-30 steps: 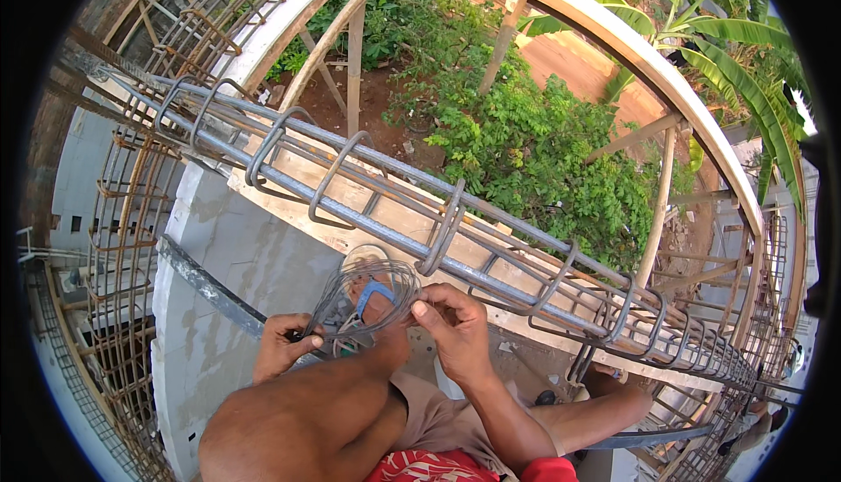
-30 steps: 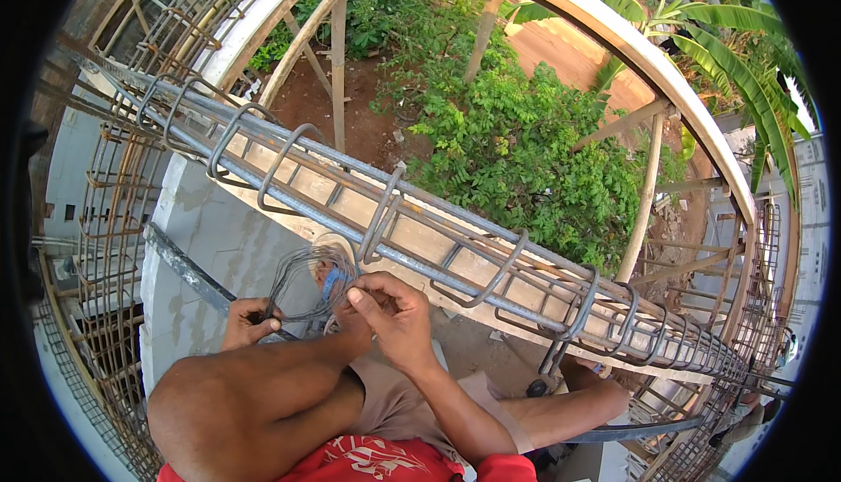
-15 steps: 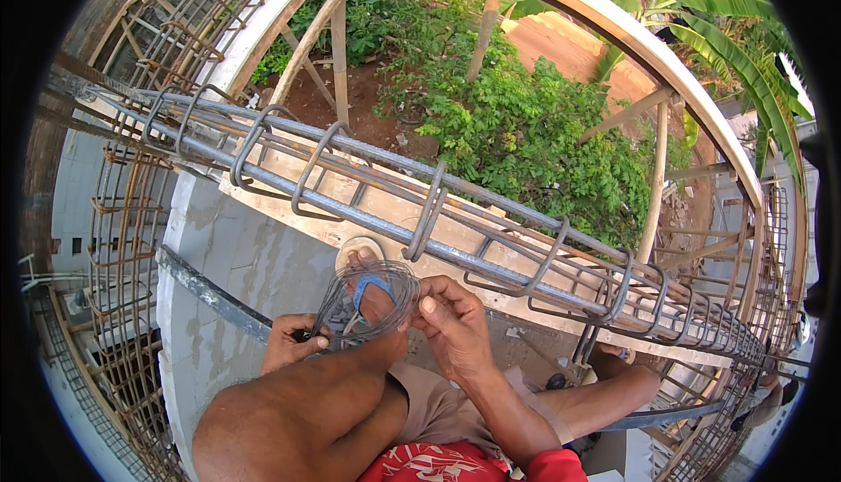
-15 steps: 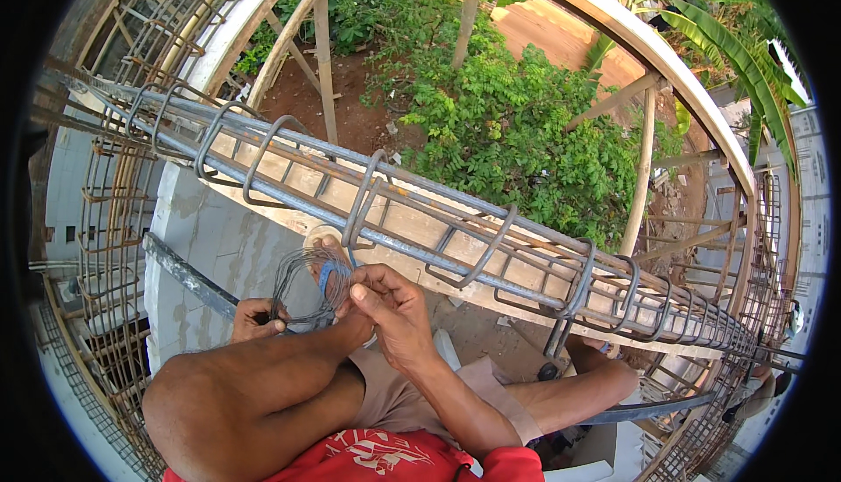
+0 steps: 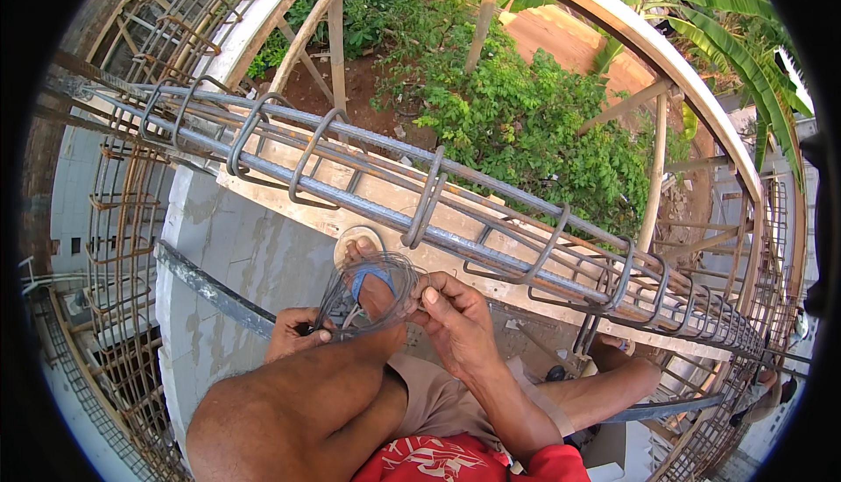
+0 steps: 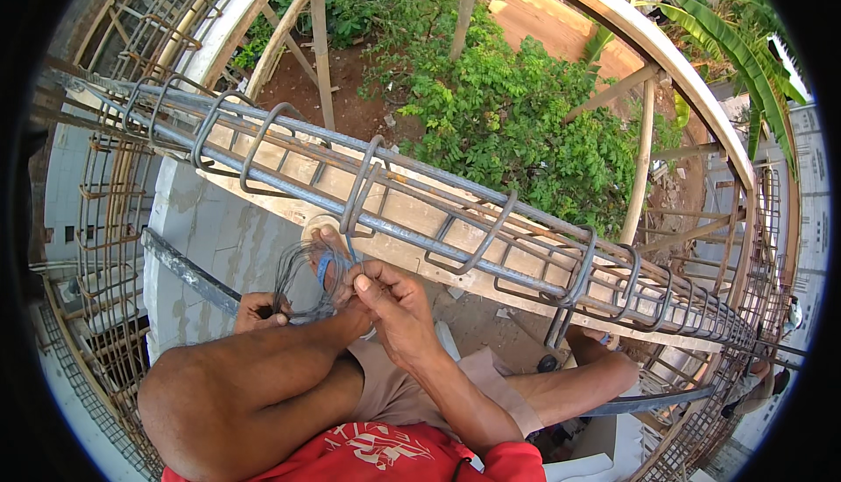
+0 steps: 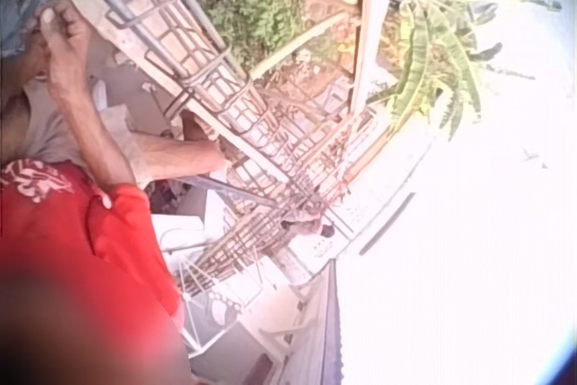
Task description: The person is assembling a rebar cage on a construction site. They use pliers to bend and secure wire ties around the rebar framework, working along the length of the structure.
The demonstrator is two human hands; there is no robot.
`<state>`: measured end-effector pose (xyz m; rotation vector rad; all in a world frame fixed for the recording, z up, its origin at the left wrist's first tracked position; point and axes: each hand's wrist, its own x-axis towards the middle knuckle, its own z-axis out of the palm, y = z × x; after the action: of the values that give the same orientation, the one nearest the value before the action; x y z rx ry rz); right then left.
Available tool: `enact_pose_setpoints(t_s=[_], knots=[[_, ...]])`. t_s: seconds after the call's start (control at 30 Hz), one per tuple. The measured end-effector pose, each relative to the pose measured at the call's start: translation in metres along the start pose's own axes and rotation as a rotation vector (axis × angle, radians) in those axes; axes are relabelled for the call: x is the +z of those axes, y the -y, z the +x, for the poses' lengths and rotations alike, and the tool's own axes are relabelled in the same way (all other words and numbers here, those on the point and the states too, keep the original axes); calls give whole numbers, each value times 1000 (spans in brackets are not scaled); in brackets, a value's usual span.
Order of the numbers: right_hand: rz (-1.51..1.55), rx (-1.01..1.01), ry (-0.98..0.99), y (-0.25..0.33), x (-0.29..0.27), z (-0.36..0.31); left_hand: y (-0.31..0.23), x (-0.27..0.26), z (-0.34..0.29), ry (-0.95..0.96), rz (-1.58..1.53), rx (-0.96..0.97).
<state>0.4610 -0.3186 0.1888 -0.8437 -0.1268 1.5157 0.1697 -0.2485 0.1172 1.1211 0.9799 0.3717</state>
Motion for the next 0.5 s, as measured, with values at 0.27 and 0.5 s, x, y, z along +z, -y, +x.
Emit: enact_pose_setpoints(t_s=[0.27, 0.5], knots=[[-16, -142, -178, 39, -3, -50, -8, -15, -16, -4, 62, -63], [-5, -859, 351, 232, -47, -144, 12, -97, -67, -363, 271, -96]])
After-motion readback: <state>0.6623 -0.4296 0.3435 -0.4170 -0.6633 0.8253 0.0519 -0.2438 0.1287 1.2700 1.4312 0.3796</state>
